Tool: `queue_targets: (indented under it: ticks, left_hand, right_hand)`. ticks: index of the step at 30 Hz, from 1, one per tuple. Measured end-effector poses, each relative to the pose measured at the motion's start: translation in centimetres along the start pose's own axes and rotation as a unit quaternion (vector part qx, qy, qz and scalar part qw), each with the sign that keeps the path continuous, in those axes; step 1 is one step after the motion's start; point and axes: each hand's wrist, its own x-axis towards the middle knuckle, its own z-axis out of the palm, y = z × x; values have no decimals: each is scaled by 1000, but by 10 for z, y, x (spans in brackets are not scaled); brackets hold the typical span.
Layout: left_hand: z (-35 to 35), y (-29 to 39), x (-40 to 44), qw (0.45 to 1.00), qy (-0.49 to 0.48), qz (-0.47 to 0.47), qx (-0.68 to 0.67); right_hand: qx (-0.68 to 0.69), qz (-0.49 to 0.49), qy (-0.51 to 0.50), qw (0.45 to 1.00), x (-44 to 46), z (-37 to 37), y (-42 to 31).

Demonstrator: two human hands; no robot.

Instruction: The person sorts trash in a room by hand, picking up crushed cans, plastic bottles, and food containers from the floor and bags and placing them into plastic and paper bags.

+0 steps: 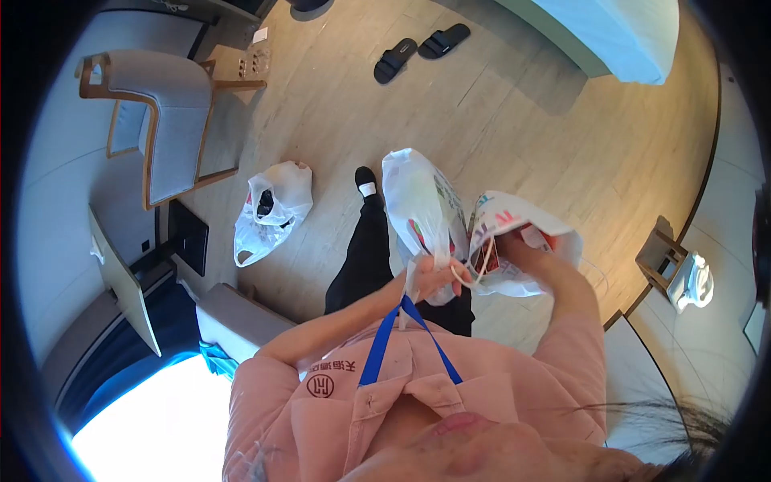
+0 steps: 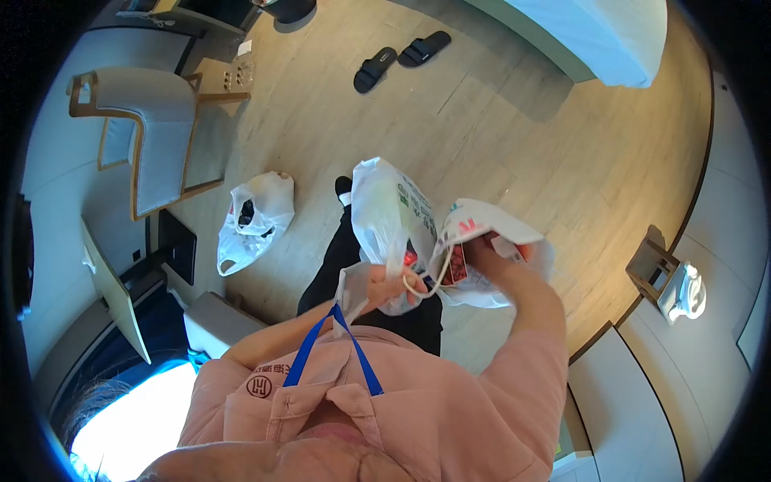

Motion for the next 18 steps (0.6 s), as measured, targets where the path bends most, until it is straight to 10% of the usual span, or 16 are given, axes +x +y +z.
queue_targets:
  ticks: [18]
  left_hand:
    - [-30, 12, 21, 998, 52, 22, 0]
  right_hand:
    - [-162, -61, -177, 969, -5, -55, -12]
